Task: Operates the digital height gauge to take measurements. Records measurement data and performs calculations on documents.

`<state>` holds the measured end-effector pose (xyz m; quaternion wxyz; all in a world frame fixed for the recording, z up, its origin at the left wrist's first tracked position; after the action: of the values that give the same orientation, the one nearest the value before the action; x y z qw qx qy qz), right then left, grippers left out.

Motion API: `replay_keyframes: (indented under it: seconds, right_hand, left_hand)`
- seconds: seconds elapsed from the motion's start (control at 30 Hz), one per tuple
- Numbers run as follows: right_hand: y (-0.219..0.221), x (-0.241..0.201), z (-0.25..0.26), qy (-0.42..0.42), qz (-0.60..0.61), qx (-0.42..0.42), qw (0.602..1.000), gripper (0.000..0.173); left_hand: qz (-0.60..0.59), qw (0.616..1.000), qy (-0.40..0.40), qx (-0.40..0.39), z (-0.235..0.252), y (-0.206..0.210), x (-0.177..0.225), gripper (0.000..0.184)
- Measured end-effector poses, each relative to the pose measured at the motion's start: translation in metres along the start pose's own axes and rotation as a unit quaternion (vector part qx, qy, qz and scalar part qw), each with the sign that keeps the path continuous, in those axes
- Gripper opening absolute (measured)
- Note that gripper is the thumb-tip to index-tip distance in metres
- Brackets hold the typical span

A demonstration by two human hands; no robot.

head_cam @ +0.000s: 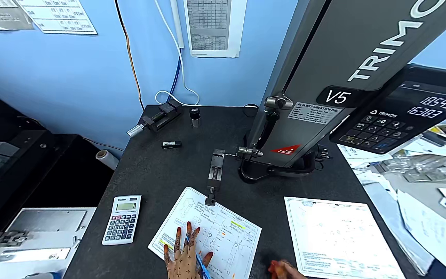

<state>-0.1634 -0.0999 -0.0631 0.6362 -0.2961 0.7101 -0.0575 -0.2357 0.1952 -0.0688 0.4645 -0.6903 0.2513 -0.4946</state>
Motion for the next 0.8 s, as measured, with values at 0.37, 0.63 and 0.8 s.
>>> replay_keyframes:
  seconds: [0.37,0.63,0.8]
  right_hand:
    - [0.062,-0.007,0.025,-0.192,-0.284,0.059,0.938,0.054]
    - [0.048,0.010,0.044,-0.211,-0.269,-0.035,0.939,0.056]
    - [0.044,0.012,0.046,-0.225,-0.261,-0.041,0.938,0.055]
  left_hand:
    - [0.037,0.970,-0.132,0.203,0.042,-0.086,-0.171,0.072]
    - [-0.074,0.965,-0.141,0.209,0.033,-0.080,-0.125,0.077]
    - [-0.039,0.977,-0.080,0.193,0.030,-0.041,-0.073,0.082]
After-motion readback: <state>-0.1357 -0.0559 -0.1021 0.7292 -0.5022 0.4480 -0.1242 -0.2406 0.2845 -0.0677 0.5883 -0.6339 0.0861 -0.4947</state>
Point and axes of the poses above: each hand's wrist, its own z-axis towards the middle knuckle, its own y-axis out of the palm, x = y × z, the point moved 6 cm from there along z, towards the middle knuckle
